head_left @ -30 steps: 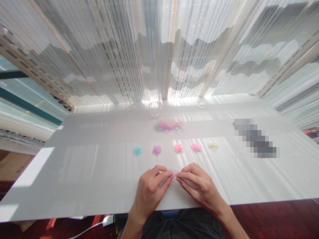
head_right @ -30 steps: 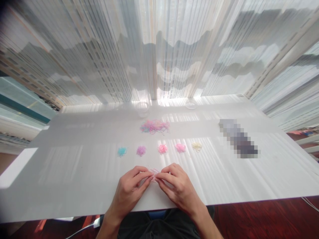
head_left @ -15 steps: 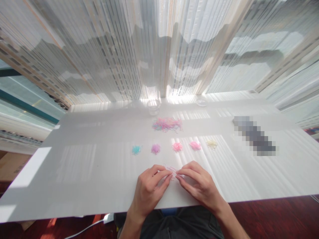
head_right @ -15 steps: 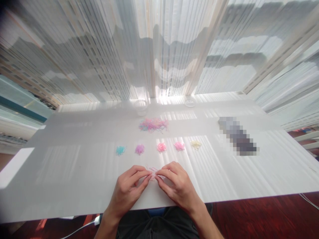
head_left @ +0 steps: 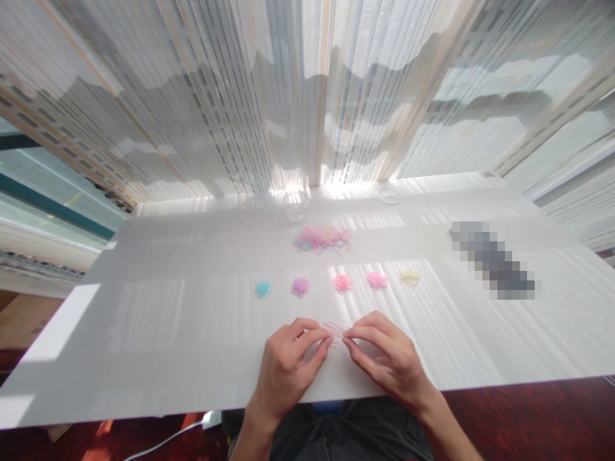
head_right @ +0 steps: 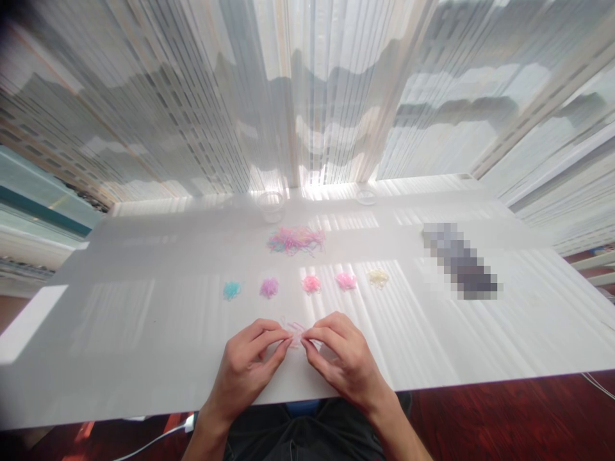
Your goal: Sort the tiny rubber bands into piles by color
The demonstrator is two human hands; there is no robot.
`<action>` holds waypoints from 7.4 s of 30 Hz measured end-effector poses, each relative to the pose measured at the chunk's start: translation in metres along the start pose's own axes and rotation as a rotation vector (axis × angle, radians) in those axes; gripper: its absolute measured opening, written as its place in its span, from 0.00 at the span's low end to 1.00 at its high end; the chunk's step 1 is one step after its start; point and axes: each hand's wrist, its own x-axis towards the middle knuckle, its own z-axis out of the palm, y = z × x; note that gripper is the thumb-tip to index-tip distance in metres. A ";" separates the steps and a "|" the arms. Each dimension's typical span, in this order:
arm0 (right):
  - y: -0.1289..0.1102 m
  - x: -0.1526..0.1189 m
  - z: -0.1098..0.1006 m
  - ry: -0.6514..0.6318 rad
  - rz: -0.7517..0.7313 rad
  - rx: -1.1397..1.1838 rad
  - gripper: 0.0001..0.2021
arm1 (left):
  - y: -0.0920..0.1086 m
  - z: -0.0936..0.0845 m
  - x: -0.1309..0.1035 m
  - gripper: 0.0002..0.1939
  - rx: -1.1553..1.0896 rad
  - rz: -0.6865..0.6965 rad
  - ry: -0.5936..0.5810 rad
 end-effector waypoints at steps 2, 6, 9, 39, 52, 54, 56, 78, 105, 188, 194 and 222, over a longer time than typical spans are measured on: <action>0.000 0.000 0.000 0.003 0.002 0.010 0.08 | 0.000 0.000 0.000 0.05 0.007 0.007 0.008; -0.001 0.001 -0.001 0.002 0.022 0.031 0.08 | -0.001 0.000 -0.001 0.05 0.016 0.027 0.038; -0.002 0.001 -0.001 -0.003 0.032 0.034 0.08 | -0.001 0.000 -0.002 0.05 0.016 0.034 0.052; -0.001 -0.001 0.000 -0.062 0.026 0.045 0.08 | 0.001 0.000 0.000 0.04 0.100 0.015 0.080; -0.003 0.000 -0.001 -0.084 0.022 0.001 0.07 | 0.005 0.000 0.003 0.04 0.139 0.033 0.048; -0.002 0.000 -0.001 -0.086 0.022 0.003 0.07 | 0.005 0.000 0.003 0.04 0.114 0.035 0.036; -0.002 0.000 -0.001 -0.090 0.021 0.007 0.07 | 0.005 -0.001 0.003 0.09 0.094 0.048 0.019; 0.001 -0.001 0.001 -0.053 0.027 0.035 0.07 | -0.004 -0.001 -0.004 0.05 0.033 0.063 0.079; 0.000 -0.001 0.001 -0.088 0.040 0.036 0.08 | 0.000 0.000 -0.003 0.07 0.019 0.077 0.041; -0.002 -0.002 -0.002 -0.139 0.015 0.056 0.08 | 0.003 -0.001 -0.001 0.08 -0.192 -0.069 -0.071; 0.000 -0.004 0.000 -0.140 -0.012 0.042 0.09 | 0.003 -0.001 -0.001 0.09 -0.189 -0.040 -0.080; -0.003 -0.002 -0.002 -0.142 0.064 0.079 0.05 | 0.003 -0.002 -0.002 0.08 -0.197 -0.054 -0.084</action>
